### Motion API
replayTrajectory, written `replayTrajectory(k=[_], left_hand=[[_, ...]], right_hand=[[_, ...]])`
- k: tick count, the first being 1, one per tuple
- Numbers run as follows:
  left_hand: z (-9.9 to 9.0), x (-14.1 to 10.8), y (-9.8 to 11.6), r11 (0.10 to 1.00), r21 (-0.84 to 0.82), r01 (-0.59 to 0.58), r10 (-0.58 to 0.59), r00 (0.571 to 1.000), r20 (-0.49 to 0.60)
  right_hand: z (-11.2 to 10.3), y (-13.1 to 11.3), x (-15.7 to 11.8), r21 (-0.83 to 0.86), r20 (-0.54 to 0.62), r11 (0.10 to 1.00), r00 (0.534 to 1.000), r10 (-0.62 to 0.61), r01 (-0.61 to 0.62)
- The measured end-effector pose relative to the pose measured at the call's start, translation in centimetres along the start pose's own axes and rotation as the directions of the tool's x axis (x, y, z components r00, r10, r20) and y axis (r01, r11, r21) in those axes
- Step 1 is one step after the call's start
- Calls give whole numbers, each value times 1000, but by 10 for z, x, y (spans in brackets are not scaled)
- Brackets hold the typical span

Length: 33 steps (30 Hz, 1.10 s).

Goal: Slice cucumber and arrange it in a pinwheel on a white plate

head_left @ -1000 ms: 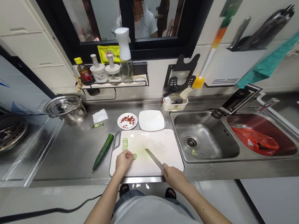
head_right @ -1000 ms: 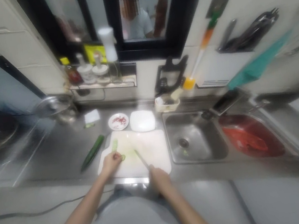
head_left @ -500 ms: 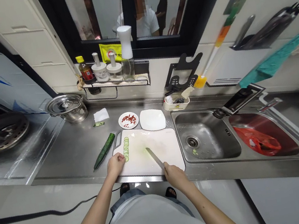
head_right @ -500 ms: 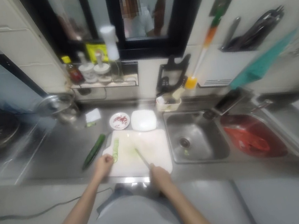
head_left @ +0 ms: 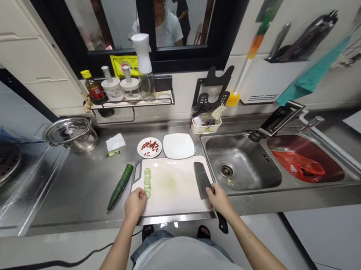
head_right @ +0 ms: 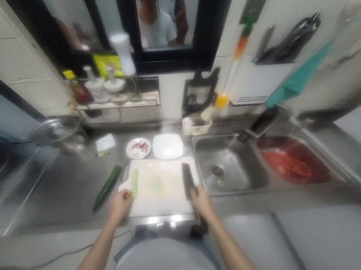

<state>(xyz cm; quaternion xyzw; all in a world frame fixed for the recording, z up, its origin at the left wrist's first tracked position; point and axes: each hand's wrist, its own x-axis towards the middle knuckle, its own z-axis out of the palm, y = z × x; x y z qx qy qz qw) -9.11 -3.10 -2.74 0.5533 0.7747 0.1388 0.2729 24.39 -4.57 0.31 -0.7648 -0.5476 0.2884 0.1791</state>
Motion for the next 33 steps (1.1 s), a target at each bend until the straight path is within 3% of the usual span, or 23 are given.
replayTrajectory(k=[2, 8, 14, 18, 23, 28, 33], left_hand=[[0, 0, 0, 1000, -4, 4, -4, 1000, 3], [0, 0, 2, 999, 23, 30, -30, 999, 15], [4, 0, 7, 998, -41, -56, 53, 996, -71], [11, 7, 31, 982, -127, -142, 127, 985, -120], [25, 32, 76, 969, -189, -157, 143, 986, -86], [34, 65, 109, 969, -231, -83, 76, 996, -36], [38, 96, 122, 983, -185, -1, 4, 1000, 11]], right_hand=[[2, 9, 12, 63, -62, 997, 997, 37, -33], [11, 20, 30, 130, -99, 990, 993, 66, -53], [5, 11, 27, -175, -71, 983, 996, 50, -61], [-2, -1, 22, -396, -11, 914, 996, 87, -84], [-8, -16, 23, -533, 67, 841, 986, 150, -91], [-11, -24, 24, -585, 91, 808, 986, 143, -63], [-22, -33, 35, -612, 90, 788, 984, 151, -65]])
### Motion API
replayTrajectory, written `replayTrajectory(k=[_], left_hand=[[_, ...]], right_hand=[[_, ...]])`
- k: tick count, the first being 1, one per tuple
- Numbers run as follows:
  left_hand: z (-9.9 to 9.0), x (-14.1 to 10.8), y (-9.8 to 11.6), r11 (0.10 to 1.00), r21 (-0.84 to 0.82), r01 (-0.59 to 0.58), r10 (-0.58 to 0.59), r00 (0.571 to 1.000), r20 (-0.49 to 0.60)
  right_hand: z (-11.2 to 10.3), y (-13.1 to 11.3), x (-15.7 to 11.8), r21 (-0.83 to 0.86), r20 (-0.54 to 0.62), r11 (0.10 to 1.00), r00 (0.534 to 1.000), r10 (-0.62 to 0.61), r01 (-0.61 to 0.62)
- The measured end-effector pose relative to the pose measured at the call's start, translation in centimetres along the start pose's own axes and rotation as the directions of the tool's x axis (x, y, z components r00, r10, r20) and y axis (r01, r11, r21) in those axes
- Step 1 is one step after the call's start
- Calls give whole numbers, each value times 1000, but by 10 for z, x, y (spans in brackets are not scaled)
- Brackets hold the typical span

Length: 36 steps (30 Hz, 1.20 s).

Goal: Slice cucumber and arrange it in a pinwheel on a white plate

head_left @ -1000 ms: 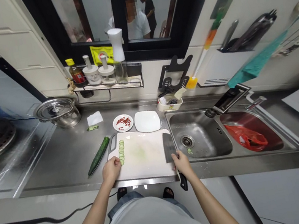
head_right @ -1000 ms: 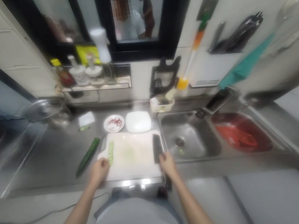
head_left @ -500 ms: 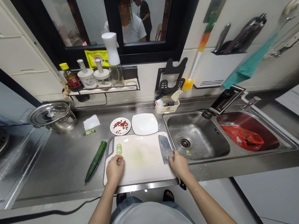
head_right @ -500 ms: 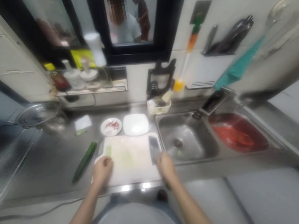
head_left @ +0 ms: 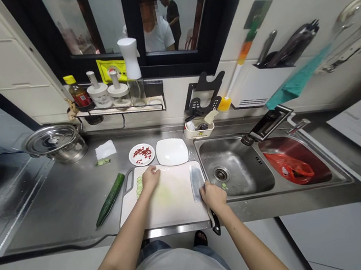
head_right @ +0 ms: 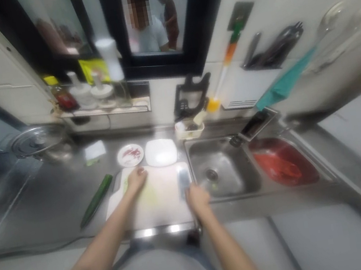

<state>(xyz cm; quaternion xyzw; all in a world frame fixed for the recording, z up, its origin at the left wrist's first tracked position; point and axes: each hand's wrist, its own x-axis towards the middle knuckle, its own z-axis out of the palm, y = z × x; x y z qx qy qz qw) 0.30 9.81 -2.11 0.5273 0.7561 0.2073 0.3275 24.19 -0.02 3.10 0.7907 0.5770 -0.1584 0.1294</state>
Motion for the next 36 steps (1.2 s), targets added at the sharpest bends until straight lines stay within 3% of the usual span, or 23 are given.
replayTrajectory(k=[6, 12, 16, 23, 30, 36], left_hand=[[11, 25, 8, 999, 32, 7, -8, 999, 38], [22, 40, 19, 1000, 26, 18, -19, 999, 36], [22, 46, 24, 999, 41, 31, -33, 999, 33], [22, 50, 27, 998, 58, 34, -37, 998, 49], [21, 48, 29, 999, 28, 28, -29, 999, 43], [9, 37, 36, 998, -55, 21, -17, 998, 68]], right_hand=[[-28, -8, 50, 128, -111, 989, 992, -62, 76], [-43, -37, 113, 276, -42, 959, 998, -55, 64], [-41, -51, 137, 298, -5, 954, 999, -41, 40], [-29, -56, 151, 340, 24, 940, 999, -44, 33], [-22, -56, 154, 405, -12, 913, 999, -52, 53], [-21, -49, 150, 518, -74, 853, 997, -31, 65]])
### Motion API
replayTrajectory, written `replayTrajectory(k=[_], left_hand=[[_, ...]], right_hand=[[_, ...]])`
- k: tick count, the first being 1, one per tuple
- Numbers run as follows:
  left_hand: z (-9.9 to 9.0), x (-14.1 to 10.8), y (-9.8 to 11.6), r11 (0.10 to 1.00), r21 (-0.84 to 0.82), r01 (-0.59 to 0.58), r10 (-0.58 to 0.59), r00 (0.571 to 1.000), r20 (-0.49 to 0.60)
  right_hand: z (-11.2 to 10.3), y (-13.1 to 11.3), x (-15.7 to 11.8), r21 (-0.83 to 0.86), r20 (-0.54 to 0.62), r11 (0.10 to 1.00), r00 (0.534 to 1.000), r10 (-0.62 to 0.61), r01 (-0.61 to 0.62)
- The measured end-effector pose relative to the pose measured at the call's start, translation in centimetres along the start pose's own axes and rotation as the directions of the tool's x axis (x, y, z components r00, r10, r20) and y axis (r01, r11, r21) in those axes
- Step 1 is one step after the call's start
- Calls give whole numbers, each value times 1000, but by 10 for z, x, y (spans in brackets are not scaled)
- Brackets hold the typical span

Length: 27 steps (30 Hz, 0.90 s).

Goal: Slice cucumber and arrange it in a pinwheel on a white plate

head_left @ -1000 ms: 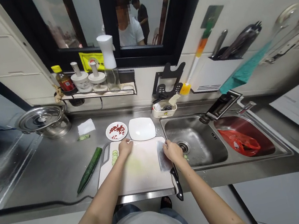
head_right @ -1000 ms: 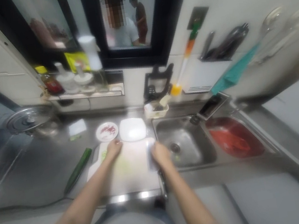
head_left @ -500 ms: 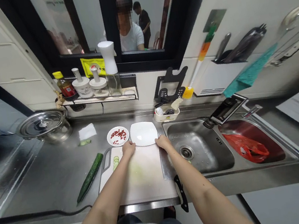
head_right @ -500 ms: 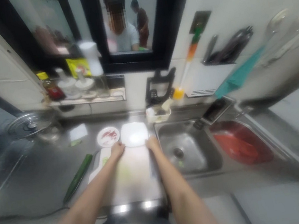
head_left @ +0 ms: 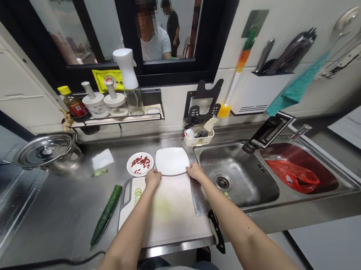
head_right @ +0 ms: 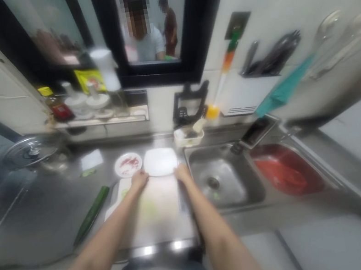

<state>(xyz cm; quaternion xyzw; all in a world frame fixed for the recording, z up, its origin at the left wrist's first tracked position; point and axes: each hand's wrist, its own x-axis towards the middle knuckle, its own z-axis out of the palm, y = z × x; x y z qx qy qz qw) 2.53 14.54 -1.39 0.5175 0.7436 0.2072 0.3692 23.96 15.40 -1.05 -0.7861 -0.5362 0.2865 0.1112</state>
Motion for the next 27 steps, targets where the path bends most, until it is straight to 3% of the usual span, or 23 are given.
replayTrajectory(k=[8, 15, 21, 27], left_hand=[[-25, -26, 11, 991, -135, -14, 19, 999, 37], [-47, -50, 7, 979, -201, -45, 55, 997, 45], [-55, -83, -8, 960, -275, -50, 52, 999, 0], [-57, -123, -36, 949, -309, -58, 61, 998, -2]], right_hand=[[-12, 5, -25, 233, -134, 971, 991, -17, 48], [-17, 5, -56, 421, -148, 903, 989, -23, 84], [-11, 11, -90, 457, -169, 882, 985, -37, 112], [6, 26, -129, 480, -148, 866, 986, -77, 140]])
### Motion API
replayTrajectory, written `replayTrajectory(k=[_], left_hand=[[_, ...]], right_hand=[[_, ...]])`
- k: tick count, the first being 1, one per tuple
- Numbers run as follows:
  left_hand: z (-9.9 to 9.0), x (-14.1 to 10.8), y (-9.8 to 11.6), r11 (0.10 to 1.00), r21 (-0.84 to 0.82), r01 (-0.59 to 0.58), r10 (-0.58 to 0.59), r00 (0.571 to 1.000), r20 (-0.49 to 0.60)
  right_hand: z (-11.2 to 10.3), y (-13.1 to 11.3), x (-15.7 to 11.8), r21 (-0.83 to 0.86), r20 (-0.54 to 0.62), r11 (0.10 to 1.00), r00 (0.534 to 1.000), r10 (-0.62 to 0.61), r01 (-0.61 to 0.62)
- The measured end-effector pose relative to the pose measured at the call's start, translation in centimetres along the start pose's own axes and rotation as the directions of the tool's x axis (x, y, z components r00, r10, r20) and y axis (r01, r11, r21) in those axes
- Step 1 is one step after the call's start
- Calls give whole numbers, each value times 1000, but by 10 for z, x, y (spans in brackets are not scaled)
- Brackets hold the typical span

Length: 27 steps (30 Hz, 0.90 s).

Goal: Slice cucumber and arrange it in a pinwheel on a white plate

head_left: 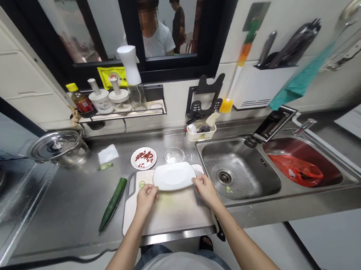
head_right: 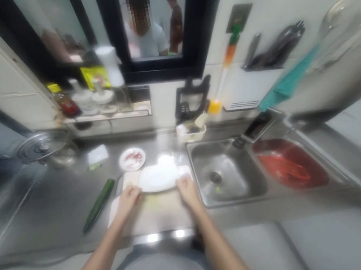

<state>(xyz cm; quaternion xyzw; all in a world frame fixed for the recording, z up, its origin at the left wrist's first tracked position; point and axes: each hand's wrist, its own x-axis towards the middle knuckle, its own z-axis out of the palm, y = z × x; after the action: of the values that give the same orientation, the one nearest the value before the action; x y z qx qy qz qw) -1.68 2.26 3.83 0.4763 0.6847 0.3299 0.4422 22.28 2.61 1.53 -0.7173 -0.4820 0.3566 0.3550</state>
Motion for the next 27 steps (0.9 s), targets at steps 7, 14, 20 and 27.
replayTrajectory(k=[7, 14, 20, 27], left_hand=[[-10, -36, -31, 1000, 7, 4, -4, 1000, 22], [-5, -48, -57, 1000, -7, -16, 16, 1000, -1], [-3, -48, -75, 999, -39, -2, 2, 1000, 11], [-1, -46, -83, 991, 132, 19, -21, 1000, 16]], right_hand=[[15, 23, -43, -9, 37, 1000, 999, 27, -26], [24, 37, -61, 15, 64, 999, 997, 43, -44], [28, 42, -65, 20, 46, 998, 998, 52, -53], [32, 49, -67, -126, 71, 989, 994, 82, -73]])
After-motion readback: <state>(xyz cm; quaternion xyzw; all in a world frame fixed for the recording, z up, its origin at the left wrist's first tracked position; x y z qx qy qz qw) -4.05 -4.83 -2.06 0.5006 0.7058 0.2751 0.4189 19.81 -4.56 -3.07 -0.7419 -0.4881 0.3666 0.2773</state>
